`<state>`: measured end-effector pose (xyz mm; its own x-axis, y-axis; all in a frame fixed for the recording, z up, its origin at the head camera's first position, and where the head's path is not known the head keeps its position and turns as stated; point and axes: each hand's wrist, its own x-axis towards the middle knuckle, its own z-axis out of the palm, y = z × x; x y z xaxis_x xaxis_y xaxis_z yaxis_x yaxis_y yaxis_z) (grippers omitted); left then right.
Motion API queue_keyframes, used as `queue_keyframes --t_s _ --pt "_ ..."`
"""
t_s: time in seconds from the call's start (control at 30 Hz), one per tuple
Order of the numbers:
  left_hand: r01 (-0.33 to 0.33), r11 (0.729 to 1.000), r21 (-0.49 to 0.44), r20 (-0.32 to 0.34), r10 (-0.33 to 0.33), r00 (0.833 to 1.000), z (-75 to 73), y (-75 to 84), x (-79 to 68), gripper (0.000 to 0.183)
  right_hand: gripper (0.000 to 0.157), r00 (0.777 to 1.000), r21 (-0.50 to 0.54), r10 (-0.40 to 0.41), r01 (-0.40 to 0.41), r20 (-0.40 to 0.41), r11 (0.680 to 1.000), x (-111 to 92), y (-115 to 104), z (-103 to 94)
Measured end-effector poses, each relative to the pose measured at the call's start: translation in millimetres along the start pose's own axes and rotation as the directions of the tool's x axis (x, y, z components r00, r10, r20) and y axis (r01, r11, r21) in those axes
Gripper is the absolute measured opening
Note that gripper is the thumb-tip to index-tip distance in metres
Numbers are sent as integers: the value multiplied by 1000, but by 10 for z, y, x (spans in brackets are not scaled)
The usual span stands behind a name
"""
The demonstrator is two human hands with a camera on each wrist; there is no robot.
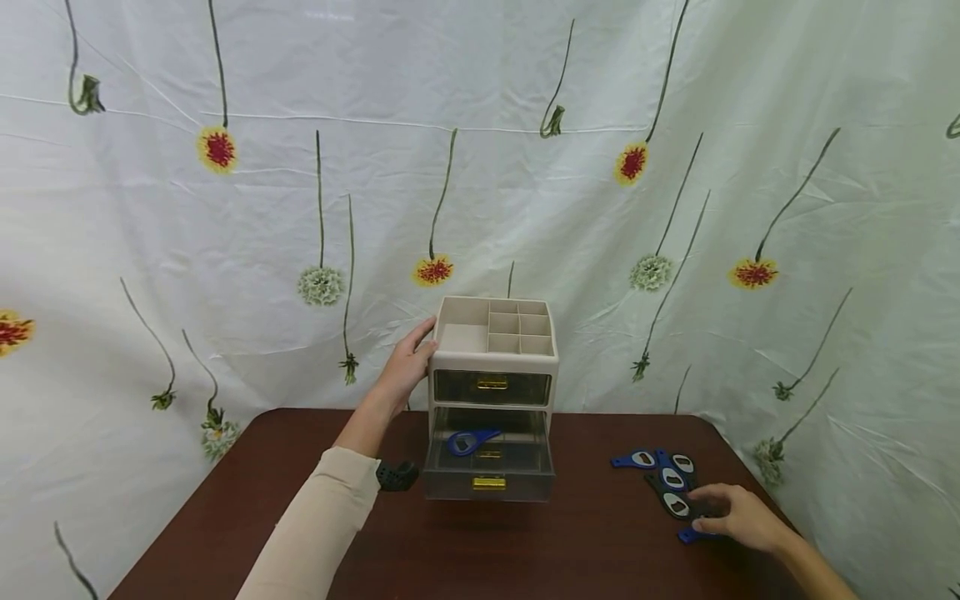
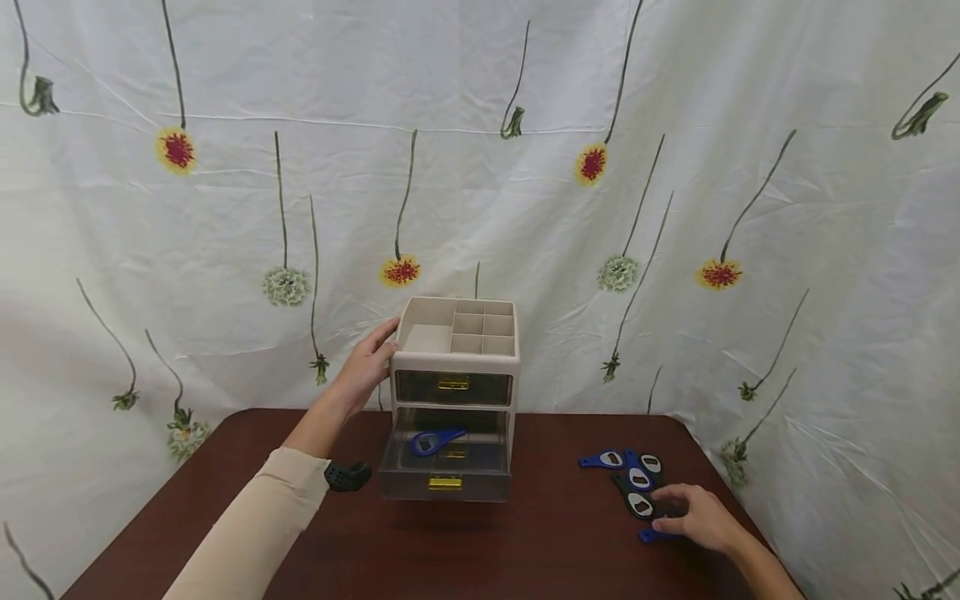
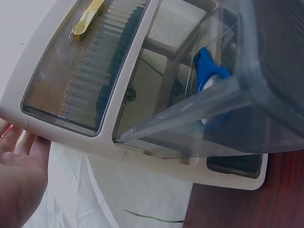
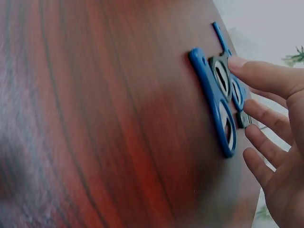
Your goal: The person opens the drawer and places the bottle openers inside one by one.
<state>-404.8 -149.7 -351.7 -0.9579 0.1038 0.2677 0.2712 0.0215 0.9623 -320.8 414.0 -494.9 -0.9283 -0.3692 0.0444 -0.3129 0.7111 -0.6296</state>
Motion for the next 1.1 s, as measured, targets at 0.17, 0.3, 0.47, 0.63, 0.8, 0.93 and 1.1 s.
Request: queue_keyframes --t_s 0.17,0.3,0.47,0.63,0.8,0.93,1.1 --pt "-1 1000 15 -2 1 1000 -13 2 -12 55 53 998 35 -30 28 60 999 -55 84 16" --pt "-6 1000 27 4 6 1000 -14 0 -24 55 52 995 35 -34 31 99 999 -99 168 26" --pt "-9 999 35 6 9 1000 -4 27 -43 55 41 988 124 -56 39 141 991 -92 253 -15" --pt "-18 999 51 5 18 1000 3 -9 2 55 35 988 179 -44 17 150 984 -60 285 -41" --pt "-23 999 45 15 23 1000 3 -22 6 55 30 988 172 -24 -2 154 985 -37 282 -36" --pt "-11 999 46 15 10 1000 2 -30 -2 56 24 985 171 -24 -6 172 985 -32 258 -24" --pt "-12 999 49 5 12 1000 0 -27 -2 56 19 984 122 -62 42 164 992 -18 192 -10"
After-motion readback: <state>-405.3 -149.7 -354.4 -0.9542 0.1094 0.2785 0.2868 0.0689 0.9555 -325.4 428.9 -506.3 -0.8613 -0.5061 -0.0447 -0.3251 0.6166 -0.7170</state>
